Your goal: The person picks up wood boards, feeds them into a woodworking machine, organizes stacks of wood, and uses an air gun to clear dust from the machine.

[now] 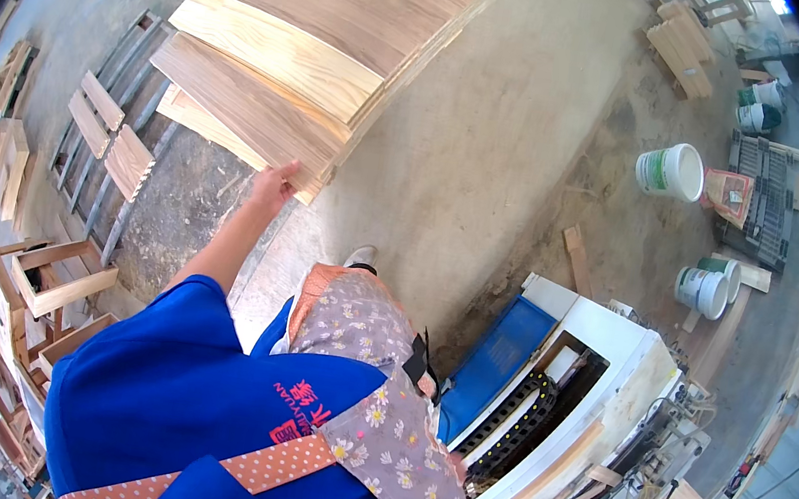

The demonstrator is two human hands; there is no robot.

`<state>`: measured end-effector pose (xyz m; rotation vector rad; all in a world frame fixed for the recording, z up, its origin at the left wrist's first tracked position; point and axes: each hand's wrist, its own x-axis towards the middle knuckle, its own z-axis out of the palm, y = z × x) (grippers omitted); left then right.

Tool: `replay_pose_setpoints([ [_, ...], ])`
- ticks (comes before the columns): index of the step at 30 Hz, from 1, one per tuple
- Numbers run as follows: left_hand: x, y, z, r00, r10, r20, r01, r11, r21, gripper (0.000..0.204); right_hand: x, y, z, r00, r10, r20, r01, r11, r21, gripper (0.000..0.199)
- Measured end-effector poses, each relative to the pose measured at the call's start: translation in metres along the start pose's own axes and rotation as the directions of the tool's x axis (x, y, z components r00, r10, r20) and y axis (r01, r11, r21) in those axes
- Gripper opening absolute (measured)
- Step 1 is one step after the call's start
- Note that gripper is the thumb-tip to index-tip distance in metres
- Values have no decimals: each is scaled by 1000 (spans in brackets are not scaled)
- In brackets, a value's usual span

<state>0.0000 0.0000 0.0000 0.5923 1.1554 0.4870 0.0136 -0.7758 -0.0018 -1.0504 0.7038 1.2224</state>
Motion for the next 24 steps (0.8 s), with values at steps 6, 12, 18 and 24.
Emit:
replay_pose_setpoints([
  [6,-159,-13,63,913,-298,278,310,951,2,33,-44,-173,447,504,-772,388,224,-317,-922,77],
  [12,-234,0,86,684,-578,445,492,816,305,31,-6,-192,553,454,-144,879,306,-901,-306,51],
  [18,-167,20,45,630,-336,700,314,935,166,47,1,-183,538,530,-497,687,546,-421,-725,33],
  [24,-43,10,10,849,-356,390,518,705,-484,92,-32,-205,494,636,-721,276,636,288,-716,34],
])
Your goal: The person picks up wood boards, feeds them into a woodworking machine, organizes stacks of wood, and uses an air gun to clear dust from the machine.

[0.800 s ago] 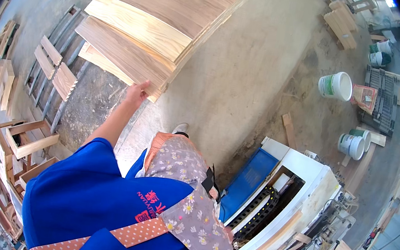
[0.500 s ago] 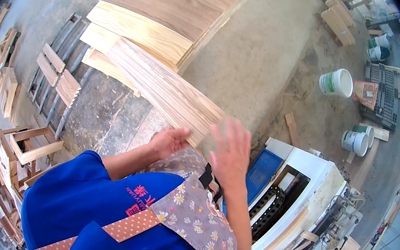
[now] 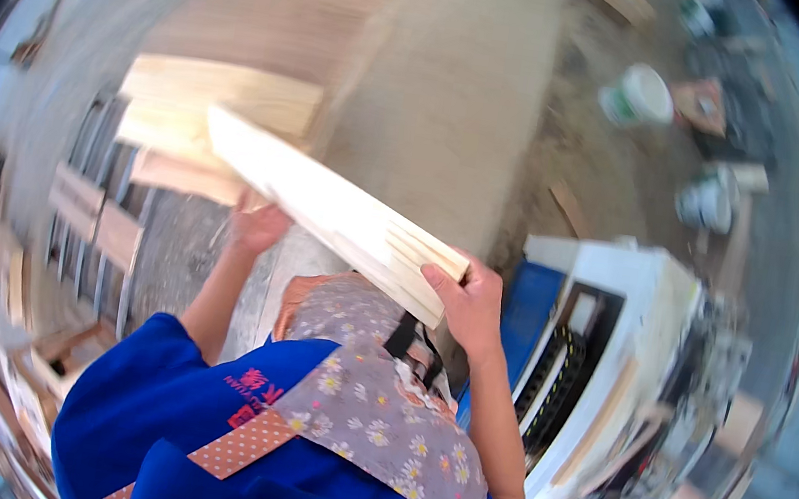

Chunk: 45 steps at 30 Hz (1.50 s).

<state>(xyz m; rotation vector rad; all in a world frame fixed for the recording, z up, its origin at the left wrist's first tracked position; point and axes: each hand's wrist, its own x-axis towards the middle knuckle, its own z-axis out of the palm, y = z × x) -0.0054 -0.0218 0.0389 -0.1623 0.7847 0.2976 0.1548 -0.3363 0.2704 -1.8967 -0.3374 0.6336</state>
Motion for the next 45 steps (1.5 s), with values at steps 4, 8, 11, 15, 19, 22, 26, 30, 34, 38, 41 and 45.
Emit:
replay_pose_setpoints([
  [4,22,25,0,987,60,-152,-53,997,51,90,-28,3,-76,984,88,-158,-83,996,38,33],
  [8,46,23,-20,983,143,-115,-124,979,160,59,-81,42,-157,924,214,-317,-139,960,245,31],
  [11,49,2,5,986,98,-137,-65,973,222,59,-134,48,-202,836,323,-444,-153,914,377,31],
  [15,73,4,35,865,-397,307,77,710,700,49,-204,92,-247,679,484,-552,-178,838,516,36],
  [19,78,-56,107,872,-479,101,-63,95,994,45,-232,138,-296,612,557,-561,-174,787,592,37],
  [22,76,-132,142,828,-559,42,-31,29,999,39,-238,180,-350,626,559,-544,-171,779,603,38],
  [26,32,-193,132,920,-382,92,-60,95,994,32,-249,230,-426,717,416,-559,31,782,623,37],
  [30,-1,-258,118,925,-377,51,17,175,985,29,-255,257,-510,743,465,-482,51,678,733,41],
  [34,-30,-331,118,934,-351,-63,148,222,964,29,-250,307,-575,597,426,-680,-77,874,479,36],
  [38,-43,-372,108,938,-334,-97,217,344,914,37,-242,306,-595,586,249,-771,-560,812,-163,26],
  [41,-34,-391,104,934,-345,-89,210,332,919,42,-251,373,-603,727,-131,-674,-509,557,-657,27],
  [45,-31,-424,113,939,-335,-73,168,264,950,46,-263,367,-578,672,-51,-739,-538,651,-535,24],
])
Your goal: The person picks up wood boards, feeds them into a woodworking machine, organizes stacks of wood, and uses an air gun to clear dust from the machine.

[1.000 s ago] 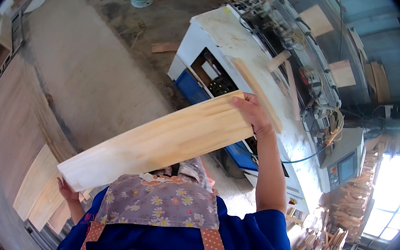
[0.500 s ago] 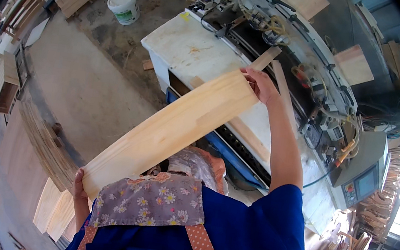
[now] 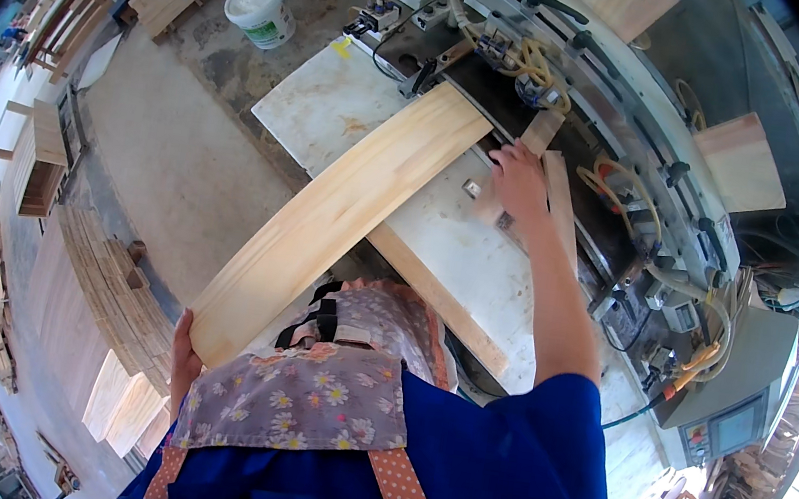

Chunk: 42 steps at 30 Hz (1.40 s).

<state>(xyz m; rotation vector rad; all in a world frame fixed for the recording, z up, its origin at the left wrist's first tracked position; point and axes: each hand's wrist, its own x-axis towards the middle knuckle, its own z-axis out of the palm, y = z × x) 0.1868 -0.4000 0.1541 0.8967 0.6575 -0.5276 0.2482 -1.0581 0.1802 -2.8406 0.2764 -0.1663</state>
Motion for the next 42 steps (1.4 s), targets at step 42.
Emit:
replay_pose_setpoints([
  [42,126,-9,254,927,37,372,-358,-200,912,63,33,-120,80,625,625,468,-486,-158,860,37],
])
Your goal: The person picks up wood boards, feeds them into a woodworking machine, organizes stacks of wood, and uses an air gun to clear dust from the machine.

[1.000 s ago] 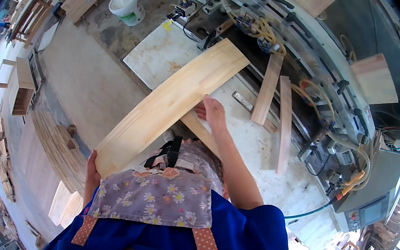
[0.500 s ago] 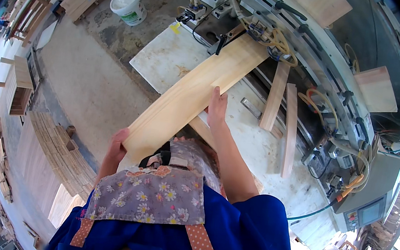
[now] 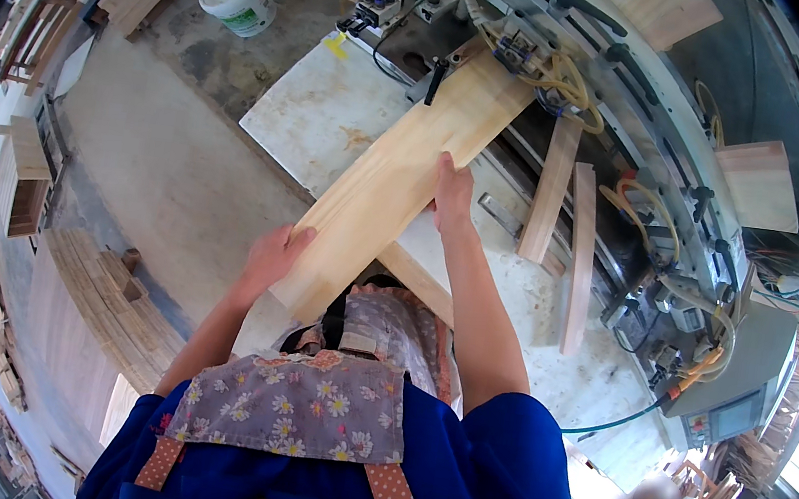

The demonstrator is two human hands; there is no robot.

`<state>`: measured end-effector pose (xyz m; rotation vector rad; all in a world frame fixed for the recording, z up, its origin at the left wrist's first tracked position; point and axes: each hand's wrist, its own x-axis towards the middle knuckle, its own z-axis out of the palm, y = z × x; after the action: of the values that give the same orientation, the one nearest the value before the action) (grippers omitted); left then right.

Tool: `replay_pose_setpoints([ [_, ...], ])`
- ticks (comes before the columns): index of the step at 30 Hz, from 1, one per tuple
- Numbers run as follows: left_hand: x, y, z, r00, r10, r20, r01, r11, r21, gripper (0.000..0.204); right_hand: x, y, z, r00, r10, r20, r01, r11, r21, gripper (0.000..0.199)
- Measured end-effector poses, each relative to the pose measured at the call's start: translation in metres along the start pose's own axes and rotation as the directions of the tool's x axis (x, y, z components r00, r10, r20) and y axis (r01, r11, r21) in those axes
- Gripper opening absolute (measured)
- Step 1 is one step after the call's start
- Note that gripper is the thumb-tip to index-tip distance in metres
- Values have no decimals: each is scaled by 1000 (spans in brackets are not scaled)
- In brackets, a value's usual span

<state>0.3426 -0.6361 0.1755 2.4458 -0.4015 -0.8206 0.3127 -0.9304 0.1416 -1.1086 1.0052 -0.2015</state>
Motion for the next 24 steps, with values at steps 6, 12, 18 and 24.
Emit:
replay_pose_setpoints([
  [6,22,23,3,1000,-26,-11,26,999,-35,64,37,-5,-16,996,85,3,-85,995,-52,40],
  [12,20,26,4,999,-41,-24,41,999,-21,62,30,-11,-12,997,80,-22,-82,994,-75,39],
  [18,23,27,6,997,-70,-28,69,998,-12,61,24,-15,-11,998,59,-9,-60,997,-57,38],
  [24,21,29,5,995,-95,-20,94,994,-56,60,19,-12,-5,999,-6,-44,10,996,88,35],
])
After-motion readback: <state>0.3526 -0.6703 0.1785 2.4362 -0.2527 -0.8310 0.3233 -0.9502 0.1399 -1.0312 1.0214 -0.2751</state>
